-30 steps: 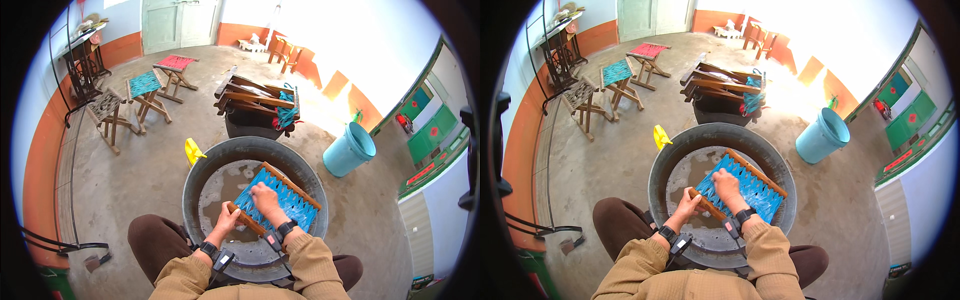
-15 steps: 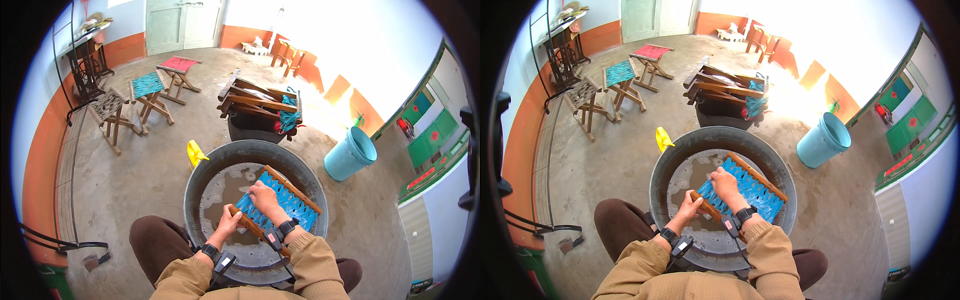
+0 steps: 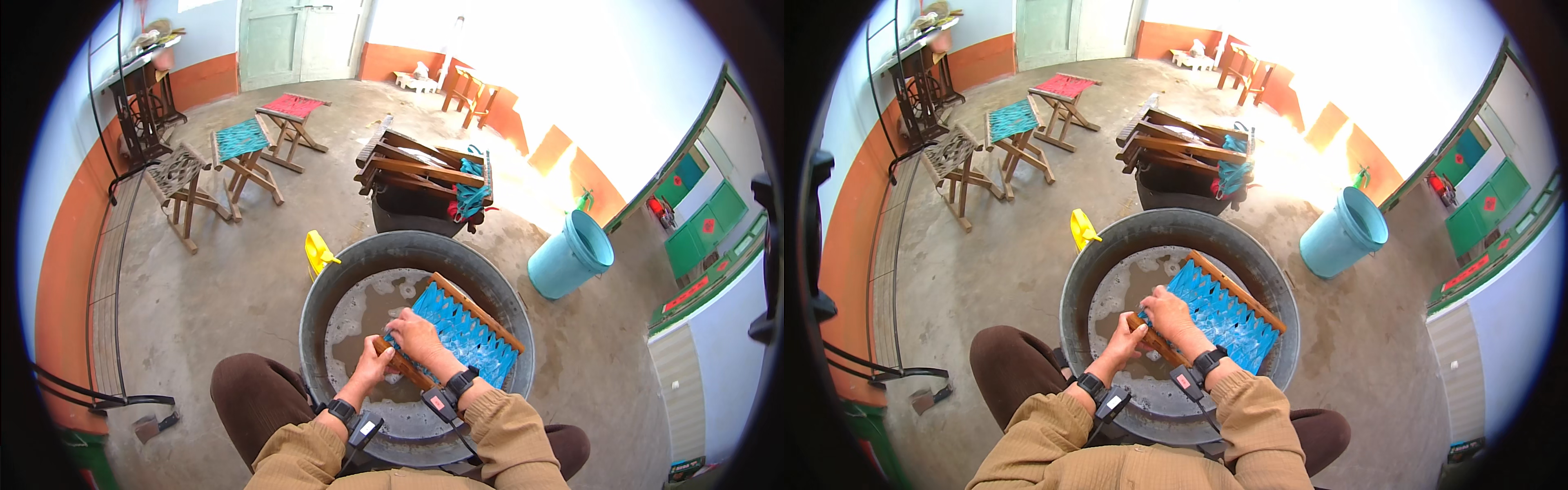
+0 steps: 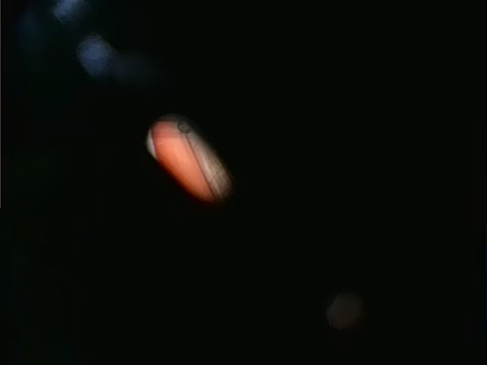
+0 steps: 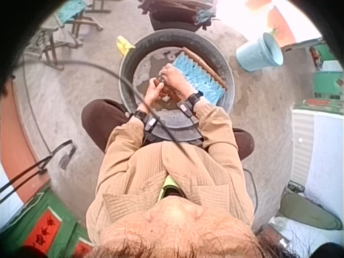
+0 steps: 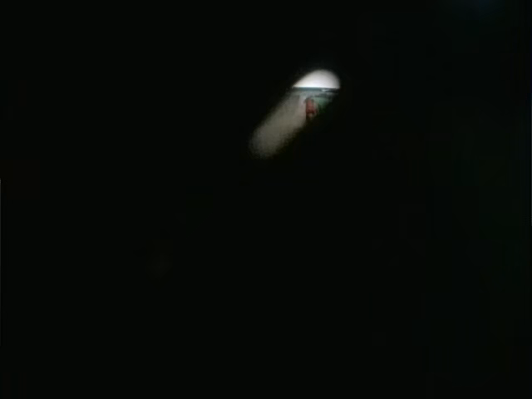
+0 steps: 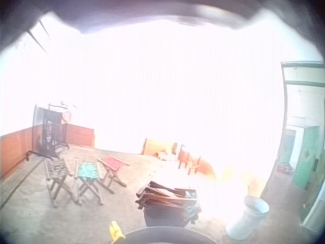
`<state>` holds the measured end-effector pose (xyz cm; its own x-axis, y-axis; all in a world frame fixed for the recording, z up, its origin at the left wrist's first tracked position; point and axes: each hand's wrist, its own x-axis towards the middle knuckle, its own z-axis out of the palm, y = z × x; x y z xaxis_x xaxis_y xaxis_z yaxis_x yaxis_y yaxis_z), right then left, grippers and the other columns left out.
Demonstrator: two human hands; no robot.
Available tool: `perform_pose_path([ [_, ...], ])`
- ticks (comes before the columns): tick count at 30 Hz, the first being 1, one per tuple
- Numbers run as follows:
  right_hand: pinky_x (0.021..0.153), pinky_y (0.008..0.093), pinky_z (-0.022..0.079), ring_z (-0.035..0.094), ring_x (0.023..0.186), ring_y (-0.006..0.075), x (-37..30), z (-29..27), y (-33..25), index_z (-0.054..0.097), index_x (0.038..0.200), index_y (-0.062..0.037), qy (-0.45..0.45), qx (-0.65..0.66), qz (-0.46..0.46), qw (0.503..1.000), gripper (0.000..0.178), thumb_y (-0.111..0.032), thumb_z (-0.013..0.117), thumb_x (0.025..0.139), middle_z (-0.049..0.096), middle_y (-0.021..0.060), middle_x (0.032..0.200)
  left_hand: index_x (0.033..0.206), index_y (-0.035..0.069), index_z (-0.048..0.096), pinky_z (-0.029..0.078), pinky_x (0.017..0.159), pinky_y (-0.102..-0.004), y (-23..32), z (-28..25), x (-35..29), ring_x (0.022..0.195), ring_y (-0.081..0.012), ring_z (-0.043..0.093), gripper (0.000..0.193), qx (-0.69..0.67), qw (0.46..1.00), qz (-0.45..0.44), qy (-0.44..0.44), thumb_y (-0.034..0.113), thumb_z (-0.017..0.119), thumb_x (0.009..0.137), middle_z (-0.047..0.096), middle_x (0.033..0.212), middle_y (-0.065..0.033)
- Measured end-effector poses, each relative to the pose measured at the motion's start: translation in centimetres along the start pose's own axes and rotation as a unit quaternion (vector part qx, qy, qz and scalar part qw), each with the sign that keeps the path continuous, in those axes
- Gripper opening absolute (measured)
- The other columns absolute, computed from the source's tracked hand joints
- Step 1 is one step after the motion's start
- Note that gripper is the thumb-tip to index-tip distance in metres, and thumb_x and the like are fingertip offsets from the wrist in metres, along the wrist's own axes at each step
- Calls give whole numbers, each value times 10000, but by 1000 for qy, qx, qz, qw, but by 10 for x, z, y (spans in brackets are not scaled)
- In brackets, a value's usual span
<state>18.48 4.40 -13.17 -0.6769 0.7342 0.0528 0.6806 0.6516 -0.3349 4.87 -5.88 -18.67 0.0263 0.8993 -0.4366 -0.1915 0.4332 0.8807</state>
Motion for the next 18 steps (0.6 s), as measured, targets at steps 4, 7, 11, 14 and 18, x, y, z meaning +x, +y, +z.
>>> perform_pose_path([
  [4, 808, 454, 540, 648, 980, 330, -10, -17, 1, 723, 1056, -155, 118, -101, 179, 972, 198, -178, 677, 865, 602, 141, 1023, 1364, 167, 268, 581, 689, -415, -3, -5, 2, 826, -251, 714, 499, -31, 999, -27, -6, 230, 590, 988, 567, 1201, -132],
  [7, 841, 465, 531, 636, 1000, 361, -40, -38, 0, 694, 1138, -130, 146, 72, 174, 971, 267, -177, 666, 876, 615, 159, 1086, 1386, 182, 251, 575, 731, -460, -3, -7, 4, 828, -255, 711, 519, -71, 997, -37, -15, 282, 584, 1000, 581, 1206, -137],
  [11, 906, 454, 521, 629, 1041, 378, -105, -28, -41, 574, 1315, -87, 20, 133, 124, 983, 483, -226, 684, 866, 589, 187, 1204, 1371, 177, 271, 584, 743, -467, -3, -6, 4, 803, -269, 712, 534, -115, 992, -40, -21, 242, 629, 980, 590, 1187, -154],
  [14, 847, 460, 550, 650, 1000, 377, -129, -6, -72, 494, 1386, -83, 12, 84, 176, 981, 600, -206, 710, 840, 541, 180, 1244, 1329, 167, 329, 555, 715, -428, -2, -3, 1, 802, -239, 718, 489, -119, 992, -42, -5, 235, 648, 964, 606, 1176, -127],
  [18, 764, 424, 577, 671, 959, 348, -137, 6, -92, 476, 1392, -86, 14, -38, 161, 986, 645, -156, 722, 799, 535, 177, 1235, 1294, 171, 370, 496, 758, -437, 3, -7, -12, 959, -254, 689, 445, -21, 998, -55, 2, 283, 648, 965, 596, 1191, -109],
])
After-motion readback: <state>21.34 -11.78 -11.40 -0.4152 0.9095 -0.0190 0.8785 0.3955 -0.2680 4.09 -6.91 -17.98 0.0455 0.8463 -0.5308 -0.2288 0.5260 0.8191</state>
